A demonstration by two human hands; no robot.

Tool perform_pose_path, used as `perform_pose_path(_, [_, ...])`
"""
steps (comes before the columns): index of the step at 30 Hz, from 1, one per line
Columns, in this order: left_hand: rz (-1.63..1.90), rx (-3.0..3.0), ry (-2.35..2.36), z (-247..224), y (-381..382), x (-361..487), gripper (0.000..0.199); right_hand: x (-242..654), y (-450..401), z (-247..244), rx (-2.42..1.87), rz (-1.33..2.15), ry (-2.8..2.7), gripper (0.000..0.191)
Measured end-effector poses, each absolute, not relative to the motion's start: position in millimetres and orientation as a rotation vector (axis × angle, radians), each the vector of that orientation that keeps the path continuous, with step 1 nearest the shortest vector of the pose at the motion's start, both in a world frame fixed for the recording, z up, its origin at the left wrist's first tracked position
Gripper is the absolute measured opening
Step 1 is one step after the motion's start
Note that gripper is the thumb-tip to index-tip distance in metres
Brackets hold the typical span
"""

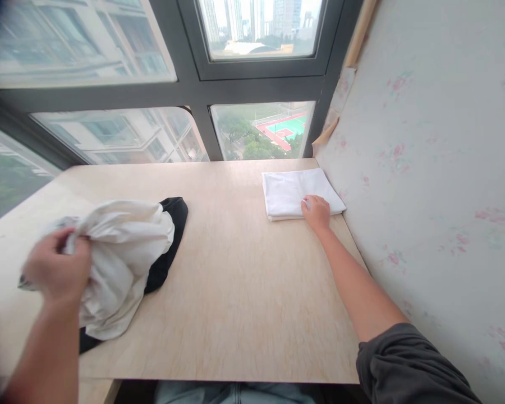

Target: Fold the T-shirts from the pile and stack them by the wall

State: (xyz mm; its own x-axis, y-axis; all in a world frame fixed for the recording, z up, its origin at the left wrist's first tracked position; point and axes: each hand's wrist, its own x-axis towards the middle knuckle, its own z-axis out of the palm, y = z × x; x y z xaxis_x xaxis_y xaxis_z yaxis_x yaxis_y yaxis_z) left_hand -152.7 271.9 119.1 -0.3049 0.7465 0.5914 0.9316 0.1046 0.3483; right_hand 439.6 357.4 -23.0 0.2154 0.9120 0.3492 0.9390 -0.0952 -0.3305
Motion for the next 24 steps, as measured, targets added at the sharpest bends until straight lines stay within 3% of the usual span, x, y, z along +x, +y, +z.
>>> perform_pose_path(4, [-0.777, -1.835, -2.130, 80, 269, -133, 0.026, 442, 356, -24, -1.992, -0.060, -1.687, 0.034])
perform_pose_path(8, [-0.872, -1.744, -1.940, 73, 233, -113, 0.035, 444, 356, -25, -1.969, -0.056, -1.685, 0.031])
perform_pose_path(13, [-1.066, -2.086, -2.022, 55, 190, -51, 0.024, 444, 354, -25, -1.988, -0.068, -1.669, 0.032])
perform_pose_path(17, [-0.936, -2.568, -2.046, 24, 187, 6, 0.017, 441, 355, -24, -2.045, -0.096, -1.677, 0.033])
perform_pose_path(24, [-0.901, -2.499, -2.142, 6, 194, 36, 0.019, 440, 381, -8, -2.137, -0.038, -1.807, 0.033])
